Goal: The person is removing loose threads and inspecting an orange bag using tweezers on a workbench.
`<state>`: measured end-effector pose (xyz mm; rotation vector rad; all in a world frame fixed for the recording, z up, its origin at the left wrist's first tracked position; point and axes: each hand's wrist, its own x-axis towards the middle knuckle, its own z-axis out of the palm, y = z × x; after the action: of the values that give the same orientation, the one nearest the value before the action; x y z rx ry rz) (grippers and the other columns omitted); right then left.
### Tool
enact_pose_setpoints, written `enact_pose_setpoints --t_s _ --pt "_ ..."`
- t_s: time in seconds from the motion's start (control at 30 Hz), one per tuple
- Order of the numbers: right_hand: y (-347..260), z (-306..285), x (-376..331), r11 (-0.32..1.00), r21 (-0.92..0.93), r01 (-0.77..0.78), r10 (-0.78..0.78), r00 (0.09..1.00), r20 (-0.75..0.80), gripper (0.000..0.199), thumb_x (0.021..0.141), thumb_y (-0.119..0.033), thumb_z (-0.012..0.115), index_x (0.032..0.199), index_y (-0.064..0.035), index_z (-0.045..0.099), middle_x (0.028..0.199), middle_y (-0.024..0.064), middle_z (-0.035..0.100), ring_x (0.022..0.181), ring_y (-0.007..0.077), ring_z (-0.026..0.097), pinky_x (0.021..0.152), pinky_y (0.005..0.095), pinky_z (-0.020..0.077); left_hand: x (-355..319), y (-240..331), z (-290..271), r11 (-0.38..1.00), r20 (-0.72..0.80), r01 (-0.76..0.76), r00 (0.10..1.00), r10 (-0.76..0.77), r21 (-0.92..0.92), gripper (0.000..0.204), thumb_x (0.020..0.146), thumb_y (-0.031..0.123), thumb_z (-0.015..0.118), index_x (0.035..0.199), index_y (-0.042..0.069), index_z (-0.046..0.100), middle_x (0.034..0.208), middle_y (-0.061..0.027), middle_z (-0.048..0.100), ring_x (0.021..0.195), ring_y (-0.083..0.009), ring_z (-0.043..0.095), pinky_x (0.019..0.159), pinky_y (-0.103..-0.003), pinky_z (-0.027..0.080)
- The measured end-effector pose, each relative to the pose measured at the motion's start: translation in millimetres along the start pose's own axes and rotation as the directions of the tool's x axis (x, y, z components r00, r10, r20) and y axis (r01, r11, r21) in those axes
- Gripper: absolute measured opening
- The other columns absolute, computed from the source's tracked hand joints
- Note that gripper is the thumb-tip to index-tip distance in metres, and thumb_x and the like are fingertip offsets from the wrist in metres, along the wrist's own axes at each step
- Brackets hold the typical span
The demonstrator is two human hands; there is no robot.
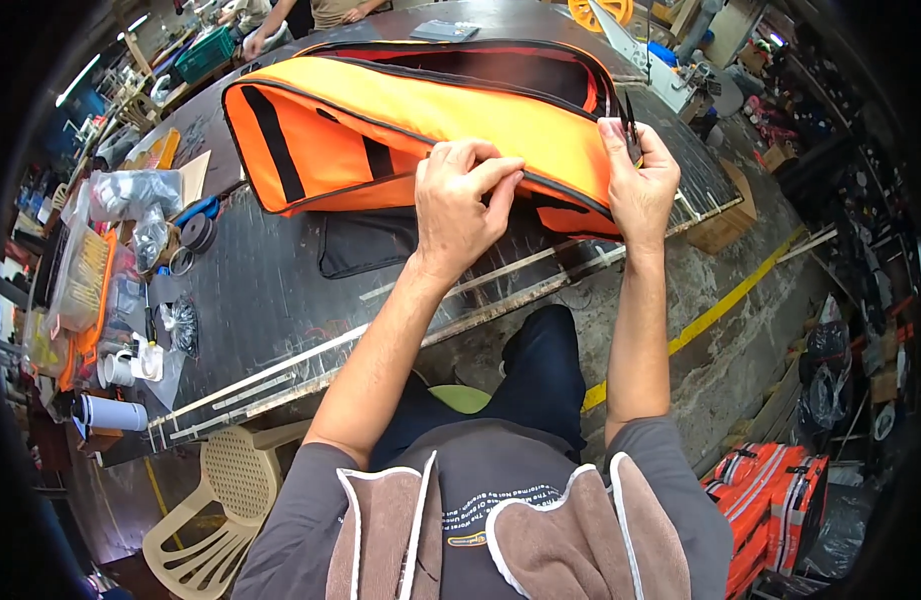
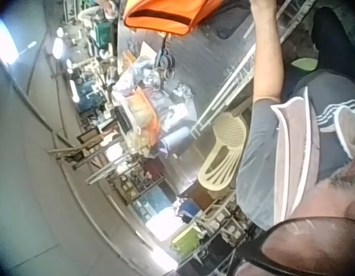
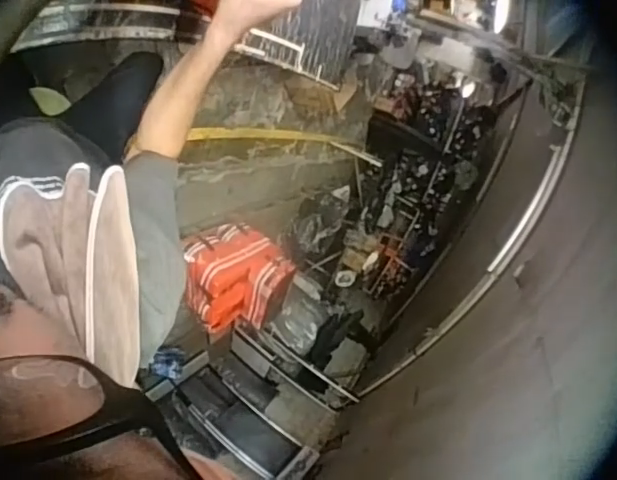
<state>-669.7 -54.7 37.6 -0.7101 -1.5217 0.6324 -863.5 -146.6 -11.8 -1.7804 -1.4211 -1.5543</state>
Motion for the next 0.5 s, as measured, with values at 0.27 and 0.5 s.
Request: enact_pose_setpoints --t_s 0.27,0.5 --pt "2.8 -1.2 -13.9 1.000 0.004 0.000 0.000 1.000 -0.025 0.021 0.106 -0.019 0.083 0.098 -0.0006 0.077 0.079 -0.0119 0.062 0.073 -0.0003 0.047 0.063 0.0230 0.0398 10.2 1.3 -14.4 0.978 0.192 -0.164 0.972 0.138 0.126 0.011 0.085 0.017 0.089 0.094 0.016 0.084 0.096 0.0025 0.074 0.089 -0.0222 0.073 0.083 -0.040 0.048" --pt "2.7 -0.7 -28.6 0.999 0.027 0.021 -0.021 1.000 -0.023 0.019 0.106 -0.016 0.083 0.097 -0.0018 0.074 0.079 -0.0127 0.057 0.073 -0.0011 0.045 0.062 0.0227 0.0362 2.4 10.7 -8.5 0.970 0.114 -0.212 0.973 0.198 0.118 0.017 0.078 0.009 0.084 0.088 0.011 0.071 0.093 -0.0018 0.072 0.088 -0.0225 0.073 0.082 -0.040 0.048"
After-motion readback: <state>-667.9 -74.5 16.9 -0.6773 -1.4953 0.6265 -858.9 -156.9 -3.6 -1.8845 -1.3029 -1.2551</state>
